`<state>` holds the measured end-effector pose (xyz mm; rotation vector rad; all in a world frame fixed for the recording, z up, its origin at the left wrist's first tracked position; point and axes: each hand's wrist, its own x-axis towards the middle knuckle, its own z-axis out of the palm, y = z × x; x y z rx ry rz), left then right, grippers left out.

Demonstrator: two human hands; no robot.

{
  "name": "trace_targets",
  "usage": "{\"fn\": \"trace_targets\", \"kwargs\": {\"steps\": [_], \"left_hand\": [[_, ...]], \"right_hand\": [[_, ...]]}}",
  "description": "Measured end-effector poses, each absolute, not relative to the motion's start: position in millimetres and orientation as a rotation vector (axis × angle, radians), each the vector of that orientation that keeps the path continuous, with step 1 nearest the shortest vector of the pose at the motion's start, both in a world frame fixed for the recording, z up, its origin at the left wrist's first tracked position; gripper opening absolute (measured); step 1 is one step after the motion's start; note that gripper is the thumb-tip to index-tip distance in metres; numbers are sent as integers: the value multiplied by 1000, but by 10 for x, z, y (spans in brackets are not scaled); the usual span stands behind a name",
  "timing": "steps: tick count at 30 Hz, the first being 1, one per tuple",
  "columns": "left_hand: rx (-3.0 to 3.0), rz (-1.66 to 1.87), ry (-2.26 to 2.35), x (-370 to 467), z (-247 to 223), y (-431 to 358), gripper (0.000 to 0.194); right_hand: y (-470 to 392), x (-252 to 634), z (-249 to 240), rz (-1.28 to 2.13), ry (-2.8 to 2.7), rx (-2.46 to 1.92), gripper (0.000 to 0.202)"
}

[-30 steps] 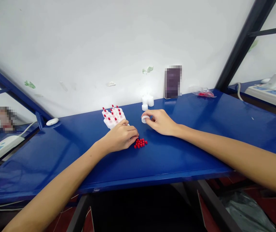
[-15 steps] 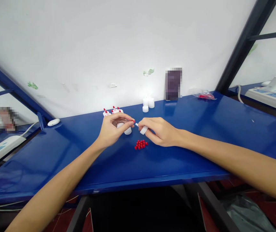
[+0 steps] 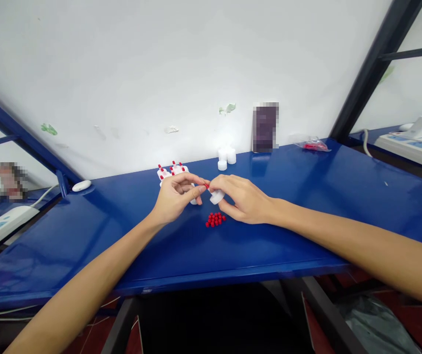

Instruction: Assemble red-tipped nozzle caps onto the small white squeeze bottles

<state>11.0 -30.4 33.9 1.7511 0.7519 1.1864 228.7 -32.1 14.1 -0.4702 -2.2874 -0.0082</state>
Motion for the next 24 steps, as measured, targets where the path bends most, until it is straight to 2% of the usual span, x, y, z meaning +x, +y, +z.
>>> {"fn": "trace_targets", "kwargs": {"steps": [10, 19, 24], "left_hand": [[1722, 1228, 807, 152, 279, -280, 29], [1925, 1398, 856, 151, 286, -294, 10], [1946, 1312, 845, 160, 282, -325, 9]], "right_hand": [[-268, 2268, 133, -117, -2275, -518, 28], [-225, 2406, 234, 15, -2484, -573, 18], [-174, 2426, 189, 105, -2615, -679, 19]]}}
